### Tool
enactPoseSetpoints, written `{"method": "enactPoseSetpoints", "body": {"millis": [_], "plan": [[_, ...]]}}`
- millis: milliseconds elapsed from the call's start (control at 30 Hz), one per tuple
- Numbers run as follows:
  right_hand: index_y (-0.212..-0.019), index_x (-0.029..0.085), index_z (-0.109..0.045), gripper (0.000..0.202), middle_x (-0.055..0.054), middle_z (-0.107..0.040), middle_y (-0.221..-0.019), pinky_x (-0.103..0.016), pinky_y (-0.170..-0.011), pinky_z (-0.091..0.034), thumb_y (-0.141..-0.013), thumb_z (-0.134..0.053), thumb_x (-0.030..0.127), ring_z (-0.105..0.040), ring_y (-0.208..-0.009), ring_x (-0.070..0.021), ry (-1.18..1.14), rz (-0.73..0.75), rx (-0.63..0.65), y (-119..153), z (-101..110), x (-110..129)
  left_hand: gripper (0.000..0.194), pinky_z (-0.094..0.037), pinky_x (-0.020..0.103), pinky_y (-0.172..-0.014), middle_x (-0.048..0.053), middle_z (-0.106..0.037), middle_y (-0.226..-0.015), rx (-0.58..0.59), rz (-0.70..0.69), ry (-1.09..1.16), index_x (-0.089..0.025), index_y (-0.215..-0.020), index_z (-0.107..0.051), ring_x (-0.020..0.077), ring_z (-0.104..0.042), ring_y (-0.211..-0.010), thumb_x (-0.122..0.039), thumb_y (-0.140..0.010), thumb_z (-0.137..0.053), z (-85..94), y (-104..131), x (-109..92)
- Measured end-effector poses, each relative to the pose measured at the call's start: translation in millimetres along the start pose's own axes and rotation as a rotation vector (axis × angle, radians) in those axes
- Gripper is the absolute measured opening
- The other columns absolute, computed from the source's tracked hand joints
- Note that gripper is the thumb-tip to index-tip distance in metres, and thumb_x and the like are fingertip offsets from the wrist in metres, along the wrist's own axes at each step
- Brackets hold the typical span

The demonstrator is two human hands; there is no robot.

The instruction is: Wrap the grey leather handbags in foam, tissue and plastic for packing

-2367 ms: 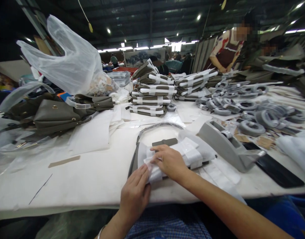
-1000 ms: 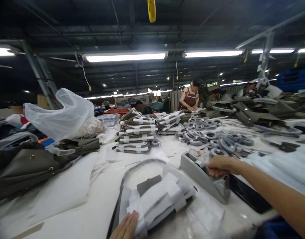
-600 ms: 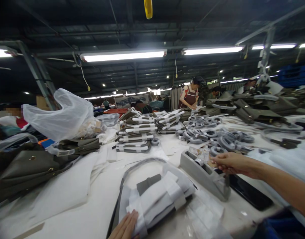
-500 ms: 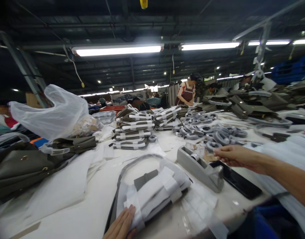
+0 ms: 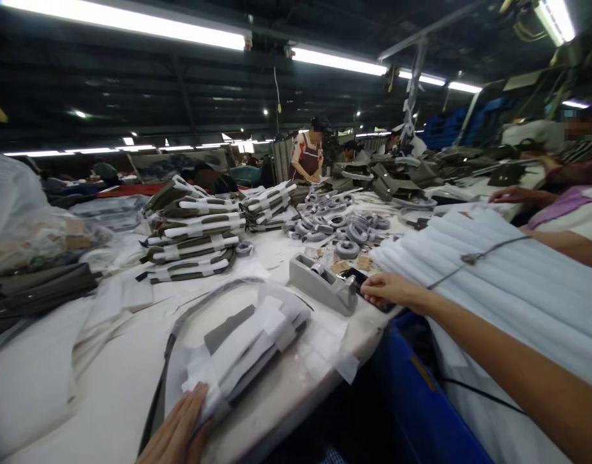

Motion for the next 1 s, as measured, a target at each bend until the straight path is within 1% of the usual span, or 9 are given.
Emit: {"method": "enactPoseSetpoints", "body": {"millis": [133,267,400,533,633,733,867,933,1000], "plan": [[-0.08,0.018,-0.062,0.061,-0.002,-0.064,-0.074,-0.025,-0.06,-0.047,-0.058,-0.071,0.074,-0.056,-0.063,-0.0122,-0.029,0.044,-0.058,-15,-16,-18,0.063,-0.059,0.031,-0.089,0.011,-0.069,-0.125,0.0,0.044,0.01,-0.007,-0.154,-0.024,0.0222,-0.071,-0.106,-0.021,-0.097,-0.047,3.6,-3,-4],[-0.076,0.019,-0.06,0.061,-0.002,-0.062,-0.069,-0.026,-0.059,-0.046,-0.055,-0.07,0.076,-0.055,-0.06,-0.0126,0.001,0.048,-0.114,-22,-18,-26,0.063,-0.056,0.03,-0.093,0.008,-0.069,-0.126,-0.004,0.096,0.028,-0.01,-0.155,-0.024,0.0209,-0.07,-0.108,-0.02,-0.097,-0.049,8.9,-6,-8],[-0.073,0.019,-0.059,0.059,-0.001,-0.06,-0.066,-0.028,-0.059,-0.046,-0.059,-0.069,0.076,-0.054,-0.059,-0.0142,0.063,0.069,-0.148,-1,-12,-22,0.063,-0.054,0.029,-0.096,0.007,-0.068,-0.128,-0.006,0.131,0.048,-0.013,-0.155,-0.024,0.02,-0.069,-0.109,-0.019,-0.097,-0.047,11.2,-8,-10],[-0.089,0.02,-0.065,0.05,-0.003,-0.065,-0.078,-0.03,-0.074,-0.049,-0.078,-0.061,0.068,-0.06,-0.074,-0.0182,0.19,0.223,-0.083,33,-23,8,0.058,-0.056,0.032,-0.094,0.006,-0.065,-0.132,-0.001,0.203,0.059,-0.015,-0.154,-0.028,0.0213,-0.069,-0.11,-0.022,-0.099,-0.046,15.3,-11,-15],[-0.091,0.021,-0.067,0.041,-0.005,-0.068,-0.082,-0.032,-0.076,-0.048,-0.09,-0.054,0.059,-0.062,-0.08,-0.0212,0.388,0.39,0.056,49,-56,51,0.05,-0.058,0.034,-0.09,0.005,-0.066,-0.132,-0.003,0.329,0.041,-0.016,-0.148,-0.042,0.0219,-0.069,-0.11,-0.022,-0.098,-0.048,23.6,-15,-22],[-0.092,0.023,-0.069,0.031,-0.005,-0.07,-0.087,-0.03,-0.076,-0.047,-0.094,-0.053,0.049,-0.063,-0.082,-0.0206,0.511,0.59,0.231,54,-104,103,0.04,-0.059,0.034,-0.088,0.006,-0.068,-0.128,0.036,0.414,0.055,-0.015,-0.138,-0.053,0.0218,-0.069,-0.11,-0.019,-0.099,-0.046,31.0,-20,-29],[-0.092,0.023,-0.069,0.026,-0.003,-0.071,-0.086,-0.026,-0.073,-0.044,-0.096,-0.052,0.042,-0.063,-0.078,-0.0169,0.632,0.875,0.505,45,-179,166,0.036,-0.059,0.035,-0.089,0.009,-0.07,-0.124,0.061,0.504,0.104,-0.011,-0.131,-0.058,0.0214,-0.069,-0.11,-0.022,-0.101,-0.041,34.0,-25,-32],[-0.09,0.022,-0.07,0.025,-0.003,-0.071,-0.083,-0.025,-0.07,-0.042,-0.096,-0.054,0.04,-0.063,-0.075,-0.0162,0.717,0.974,0.639,36,-217,188,0.035,-0.059,0.035,-0.089,0.008,-0.071,-0.123,0.046,0.536,0.122,-0.011,-0.128,-0.059,0.0214,-0.069,-0.11,-0.022,-0.101,-0.04,34.0,-26,-32],[-0.09,0.022,-0.071,0.023,-0.002,-0.072,-0.081,-0.025,-0.066,-0.04,-0.094,-0.056,0.038,-0.063,-0.073,-0.0161,0.823,1.012,0.756,24,-249,201,0.034,-0.059,0.035,-0.09,0.007,-0.071,-0.123,0.026,0.553,0.14,-0.013,-0.127,-0.06,0.0214,-0.068,-0.11,-0.021,-0.101,-0.04,33.5,-26,-32]]}}
Point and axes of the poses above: each hand's wrist, its own y-axis away from the middle knuckle, its own z-axis out of the back of the hand, x = y × z, the point moved 2 cm from there along -y, towards the middle knuckle
